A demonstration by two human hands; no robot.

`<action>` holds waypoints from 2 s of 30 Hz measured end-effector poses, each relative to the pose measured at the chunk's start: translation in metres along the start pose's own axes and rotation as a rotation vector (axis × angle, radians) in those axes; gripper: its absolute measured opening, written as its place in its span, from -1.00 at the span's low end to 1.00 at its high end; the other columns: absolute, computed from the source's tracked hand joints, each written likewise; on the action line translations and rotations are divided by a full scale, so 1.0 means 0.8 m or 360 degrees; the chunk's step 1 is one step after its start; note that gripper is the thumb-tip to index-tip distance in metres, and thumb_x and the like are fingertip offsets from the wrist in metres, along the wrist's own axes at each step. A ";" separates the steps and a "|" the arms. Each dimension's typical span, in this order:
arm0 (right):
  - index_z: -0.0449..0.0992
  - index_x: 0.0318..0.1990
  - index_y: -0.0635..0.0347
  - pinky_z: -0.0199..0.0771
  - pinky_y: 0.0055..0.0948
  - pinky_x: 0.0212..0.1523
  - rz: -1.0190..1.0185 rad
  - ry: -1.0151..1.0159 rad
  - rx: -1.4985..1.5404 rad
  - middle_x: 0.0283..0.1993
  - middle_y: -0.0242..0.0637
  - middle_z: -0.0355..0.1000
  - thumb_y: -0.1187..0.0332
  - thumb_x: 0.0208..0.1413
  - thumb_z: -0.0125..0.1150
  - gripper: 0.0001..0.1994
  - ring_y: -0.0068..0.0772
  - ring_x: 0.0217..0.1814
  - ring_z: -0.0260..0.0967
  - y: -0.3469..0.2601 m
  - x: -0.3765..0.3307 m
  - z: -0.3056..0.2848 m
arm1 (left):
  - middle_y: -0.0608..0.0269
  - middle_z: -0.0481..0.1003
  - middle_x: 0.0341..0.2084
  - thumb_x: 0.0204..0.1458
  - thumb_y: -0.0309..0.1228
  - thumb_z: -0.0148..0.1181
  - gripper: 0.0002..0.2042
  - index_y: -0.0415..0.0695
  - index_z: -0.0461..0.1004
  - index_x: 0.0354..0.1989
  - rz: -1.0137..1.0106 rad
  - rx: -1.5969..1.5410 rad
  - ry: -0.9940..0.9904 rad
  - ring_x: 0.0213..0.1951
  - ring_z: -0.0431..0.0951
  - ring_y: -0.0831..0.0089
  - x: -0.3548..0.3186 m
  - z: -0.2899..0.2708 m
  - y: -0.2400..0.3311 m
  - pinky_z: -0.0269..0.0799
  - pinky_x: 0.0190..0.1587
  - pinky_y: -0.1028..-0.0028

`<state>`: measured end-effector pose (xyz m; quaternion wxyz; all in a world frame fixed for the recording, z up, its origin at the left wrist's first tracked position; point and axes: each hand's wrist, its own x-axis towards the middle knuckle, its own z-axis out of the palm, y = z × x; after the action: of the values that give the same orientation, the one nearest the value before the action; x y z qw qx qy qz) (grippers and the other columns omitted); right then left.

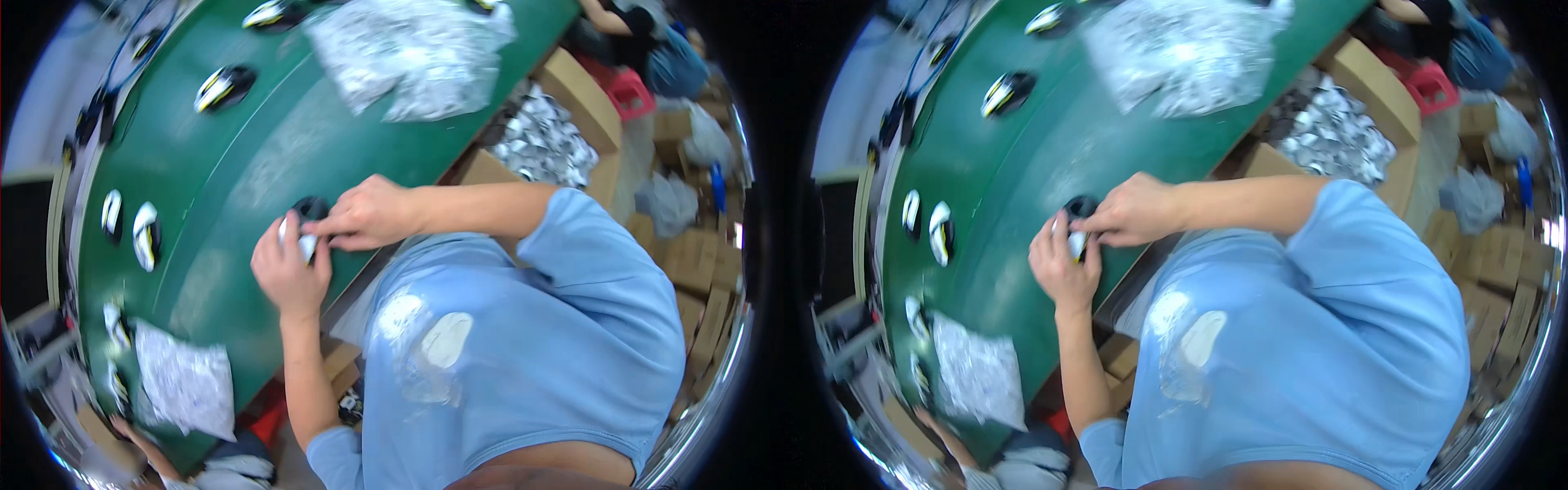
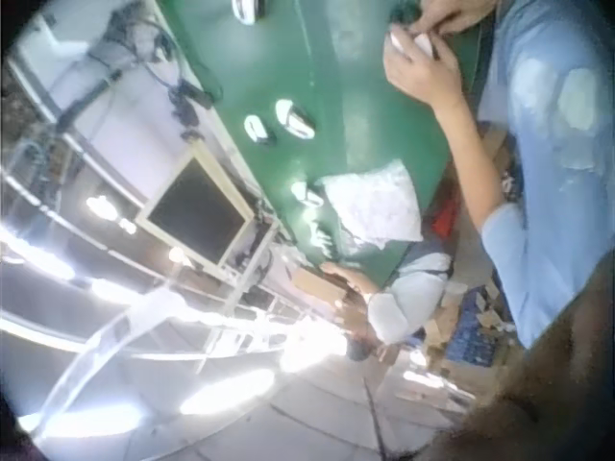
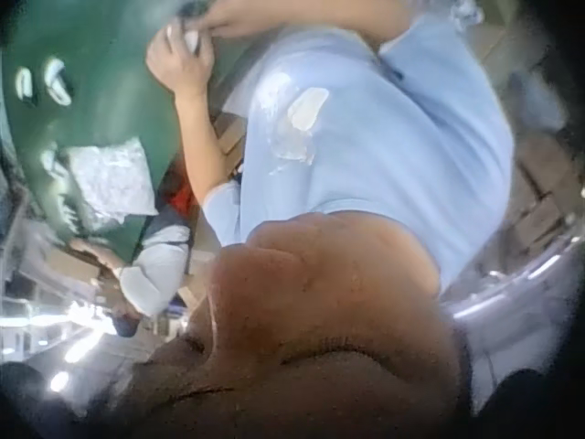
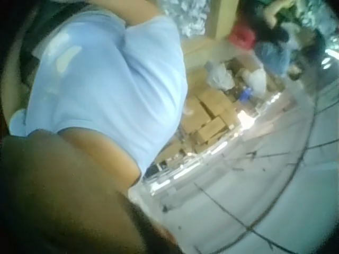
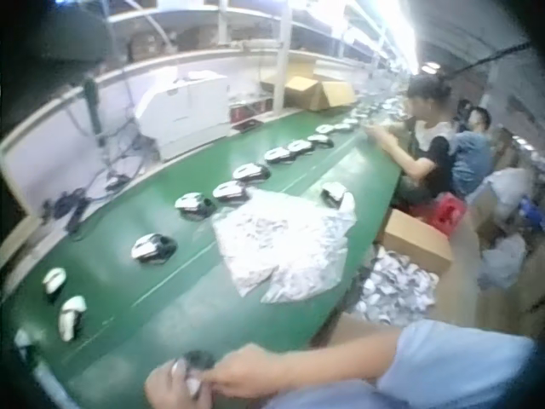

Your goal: Assemble computer mice by attaching plastic components and placing finished units on a conveyor belt.

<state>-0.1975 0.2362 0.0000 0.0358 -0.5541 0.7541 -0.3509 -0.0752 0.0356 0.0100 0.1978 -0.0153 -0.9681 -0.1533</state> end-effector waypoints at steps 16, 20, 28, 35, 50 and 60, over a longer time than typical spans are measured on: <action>0.75 -0.07 0.07 0.66 -0.13 -0.13 0.1695 0.1094 -0.0114 -0.18 -0.19 0.70 0.18 0.28 0.43 -0.78 -0.06 -0.18 0.66 0.167 -0.354 -0.126 | -0.12 0.54 0.20 0.33 -0.22 0.35 -0.45 -0.32 0.47 0.37 0.0065 0.0104 -0.0028 0.18 0.49 -0.11 -0.010 0.003 -0.013 0.37 0.26 0.01; 0.74 -0.03 0.02 0.65 -0.09 -0.03 0.1871 0.0231 -0.0715 -0.12 -0.18 0.68 0.14 0.17 0.49 -0.72 -0.03 -0.08 0.65 0.234 -0.482 -0.110 | -0.13 0.54 0.20 0.33 -0.22 0.35 -0.44 -0.32 0.46 0.38 0.0070 0.0096 -0.0049 0.18 0.49 -0.11 -0.008 0.002 -0.017 0.37 0.26 0.00; 0.52 0.28 -0.01 0.57 0.03 0.25 0.2039 0.0119 -0.0567 0.28 -0.13 0.51 0.04 0.05 0.61 -0.35 0.08 0.29 0.52 0.233 -0.498 -0.059 | -0.17 0.51 0.19 0.24 -0.20 0.40 -0.39 -0.30 0.44 0.38 -0.0005 0.0147 -0.0062 0.15 0.47 -0.16 -0.020 -0.003 -0.017 0.37 0.23 -0.02; 0.61 0.20 0.11 0.56 0.06 0.23 0.2161 -0.0125 -0.0801 0.07 0.04 0.59 0.08 0.11 0.56 -0.45 0.14 0.22 0.52 0.240 -0.532 -0.065 | -0.12 0.58 0.11 0.03 -0.25 0.52 -0.36 -0.25 0.49 0.28 0.0013 0.0009 -0.0036 0.12 0.53 -0.15 -0.006 0.007 -0.004 0.38 0.19 0.02; 0.61 0.22 0.43 0.52 0.19 0.15 0.2377 0.0305 -0.1068 0.08 0.36 0.61 -0.53 0.24 0.08 -0.01 0.40 0.13 0.57 0.366 -0.581 -0.179 | 0.04 0.52 0.13 -0.01 -0.17 0.54 -0.34 -0.14 0.51 0.28 -0.0238 -0.0319 0.0224 0.12 0.49 -0.02 -0.015 0.003 -0.001 0.36 0.24 0.05; 0.44 0.48 0.33 0.45 -0.17 0.45 0.1196 0.1235 0.0169 0.52 0.00 0.42 0.22 0.62 -0.20 -0.50 -0.06 0.48 0.43 0.386 -0.524 -0.304 | 0.08 0.53 0.20 -0.05 -0.18 0.57 -0.33 -0.10 0.50 0.27 -0.0249 -0.0498 0.0174 0.18 0.47 -0.03 -0.002 0.008 -0.001 0.32 0.27 0.01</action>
<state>-0.3945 0.7589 -0.1330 -0.0943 -0.0733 0.8393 -0.5304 -0.0762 0.0366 0.0034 0.2329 0.0379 -0.9184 -0.3176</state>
